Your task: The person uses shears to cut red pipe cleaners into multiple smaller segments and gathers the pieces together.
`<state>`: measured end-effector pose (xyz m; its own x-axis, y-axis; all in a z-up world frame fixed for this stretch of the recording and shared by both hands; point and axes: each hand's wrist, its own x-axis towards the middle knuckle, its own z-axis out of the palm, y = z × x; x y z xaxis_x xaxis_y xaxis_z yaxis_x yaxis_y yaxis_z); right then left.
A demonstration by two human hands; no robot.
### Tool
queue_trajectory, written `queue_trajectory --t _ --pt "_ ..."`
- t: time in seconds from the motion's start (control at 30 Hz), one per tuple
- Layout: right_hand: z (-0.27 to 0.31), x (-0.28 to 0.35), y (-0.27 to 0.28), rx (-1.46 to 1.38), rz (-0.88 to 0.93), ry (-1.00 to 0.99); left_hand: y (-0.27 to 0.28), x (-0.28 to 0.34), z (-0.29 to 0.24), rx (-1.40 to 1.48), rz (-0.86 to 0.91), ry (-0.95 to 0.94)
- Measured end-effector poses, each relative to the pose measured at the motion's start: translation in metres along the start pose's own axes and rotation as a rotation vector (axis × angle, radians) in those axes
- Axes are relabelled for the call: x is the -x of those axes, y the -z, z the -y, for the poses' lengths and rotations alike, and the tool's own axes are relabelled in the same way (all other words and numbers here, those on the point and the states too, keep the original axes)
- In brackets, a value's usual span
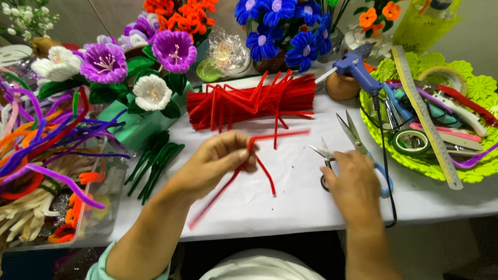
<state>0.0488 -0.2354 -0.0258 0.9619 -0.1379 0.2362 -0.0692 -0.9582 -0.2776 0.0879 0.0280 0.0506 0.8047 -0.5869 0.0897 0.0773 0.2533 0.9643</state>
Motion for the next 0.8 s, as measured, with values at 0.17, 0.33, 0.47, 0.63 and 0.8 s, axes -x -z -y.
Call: queue_trajectory --t 0.17,0.33,0.47,0.63,0.8 --pt "-0.011 0.02 0.007 0.111 -0.086 -0.006 -0.001 0.029 0.027 0.087 -0.176 0.23" --pt "-0.015 0.022 0.009 0.117 -0.094 -0.011 -0.006 0.045 0.033 0.028 -0.23 0.239" --pt "-0.016 0.022 0.009 0.174 -0.088 -0.091 -0.014 0.048 0.033 0.049 -0.244 0.286" --pt "-0.019 0.026 0.001 0.031 -0.207 0.0 -0.018 0.047 0.037 0.105 -0.27 0.338" --pt "-0.023 0.026 -0.003 0.155 -0.173 -0.035 -0.016 0.045 0.055 0.108 -0.303 0.177"
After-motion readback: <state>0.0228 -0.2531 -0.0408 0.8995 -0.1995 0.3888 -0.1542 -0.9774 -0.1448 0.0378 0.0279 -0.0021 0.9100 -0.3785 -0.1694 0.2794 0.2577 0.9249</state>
